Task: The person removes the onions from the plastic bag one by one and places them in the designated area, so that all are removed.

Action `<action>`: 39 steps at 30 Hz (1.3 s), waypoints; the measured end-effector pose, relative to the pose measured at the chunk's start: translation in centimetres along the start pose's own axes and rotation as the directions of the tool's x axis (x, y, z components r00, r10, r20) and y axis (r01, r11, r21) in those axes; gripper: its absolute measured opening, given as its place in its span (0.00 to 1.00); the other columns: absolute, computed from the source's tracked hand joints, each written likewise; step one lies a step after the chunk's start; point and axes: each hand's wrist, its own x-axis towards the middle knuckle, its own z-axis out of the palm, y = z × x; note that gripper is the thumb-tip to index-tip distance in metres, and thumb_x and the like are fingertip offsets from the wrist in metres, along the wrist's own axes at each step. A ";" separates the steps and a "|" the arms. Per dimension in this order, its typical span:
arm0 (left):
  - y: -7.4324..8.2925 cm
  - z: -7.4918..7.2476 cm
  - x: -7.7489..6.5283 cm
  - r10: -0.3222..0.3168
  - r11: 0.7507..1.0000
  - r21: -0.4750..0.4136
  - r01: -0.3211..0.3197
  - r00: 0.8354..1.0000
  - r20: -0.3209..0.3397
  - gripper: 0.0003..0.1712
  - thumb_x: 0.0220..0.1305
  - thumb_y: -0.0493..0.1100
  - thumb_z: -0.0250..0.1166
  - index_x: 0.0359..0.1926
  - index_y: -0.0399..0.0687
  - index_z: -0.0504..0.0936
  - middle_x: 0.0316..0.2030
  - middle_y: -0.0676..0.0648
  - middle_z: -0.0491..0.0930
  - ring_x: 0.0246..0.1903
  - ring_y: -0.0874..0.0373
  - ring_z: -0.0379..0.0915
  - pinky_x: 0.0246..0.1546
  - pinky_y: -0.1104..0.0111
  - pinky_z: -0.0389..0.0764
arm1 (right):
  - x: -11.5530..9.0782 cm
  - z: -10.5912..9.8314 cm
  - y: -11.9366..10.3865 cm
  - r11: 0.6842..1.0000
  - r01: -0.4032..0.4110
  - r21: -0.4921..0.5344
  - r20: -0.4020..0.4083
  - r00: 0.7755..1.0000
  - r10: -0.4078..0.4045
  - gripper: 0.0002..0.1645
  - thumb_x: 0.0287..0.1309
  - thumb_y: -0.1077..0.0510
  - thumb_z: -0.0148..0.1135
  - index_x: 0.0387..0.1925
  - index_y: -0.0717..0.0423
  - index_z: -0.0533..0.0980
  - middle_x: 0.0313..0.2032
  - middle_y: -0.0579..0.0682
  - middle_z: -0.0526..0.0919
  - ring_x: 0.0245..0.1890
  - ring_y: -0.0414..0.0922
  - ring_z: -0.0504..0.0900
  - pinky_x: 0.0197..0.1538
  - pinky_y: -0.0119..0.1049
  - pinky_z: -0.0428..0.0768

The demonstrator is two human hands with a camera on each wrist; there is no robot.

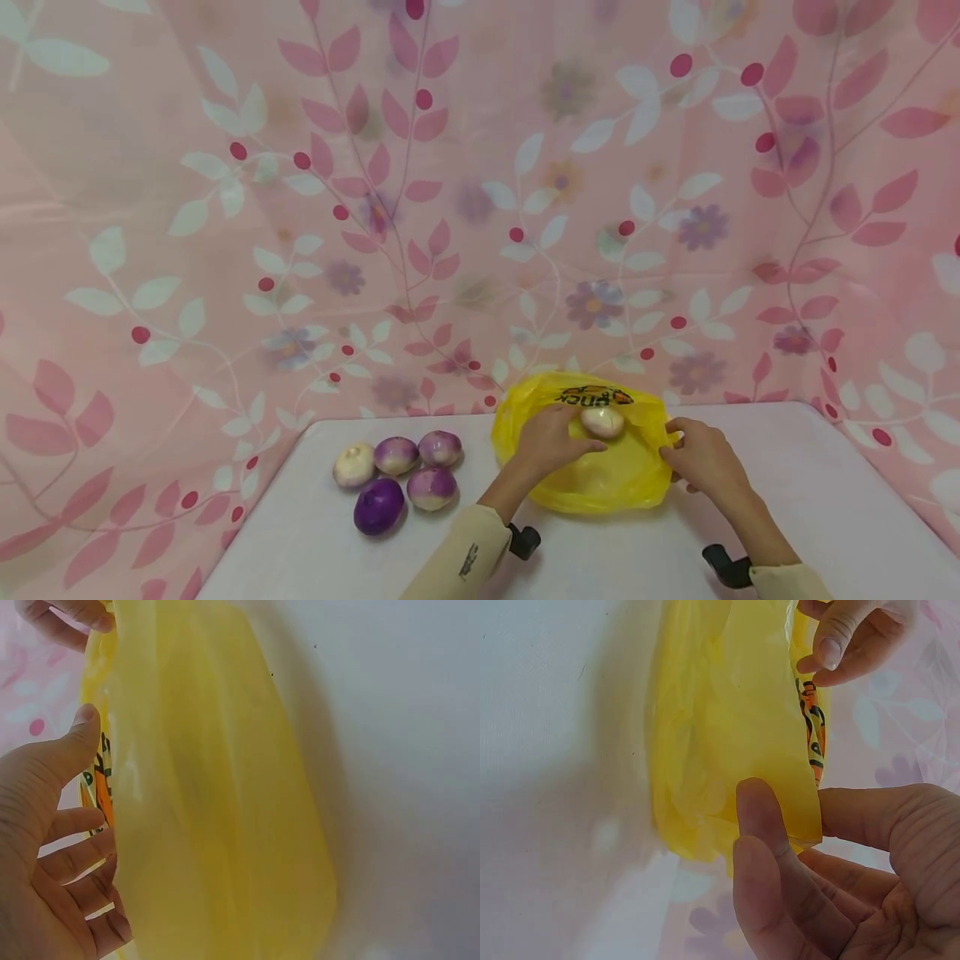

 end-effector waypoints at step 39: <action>1.9 1.3 2.4 0.153 0.974 0.149 -0.169 0.982 0.113 0.44 0.53 0.79 0.58 0.67 0.68 0.70 0.63 0.58 0.67 0.58 0.57 0.62 0.45 0.67 0.77 | -0.1 0.2 0.3 1.000 0.010 0.003 -0.004 1.000 -0.010 0.30 0.61 0.61 0.64 0.57 0.78 0.66 0.37 0.67 0.81 0.23 0.49 0.84 0.23 0.40 0.82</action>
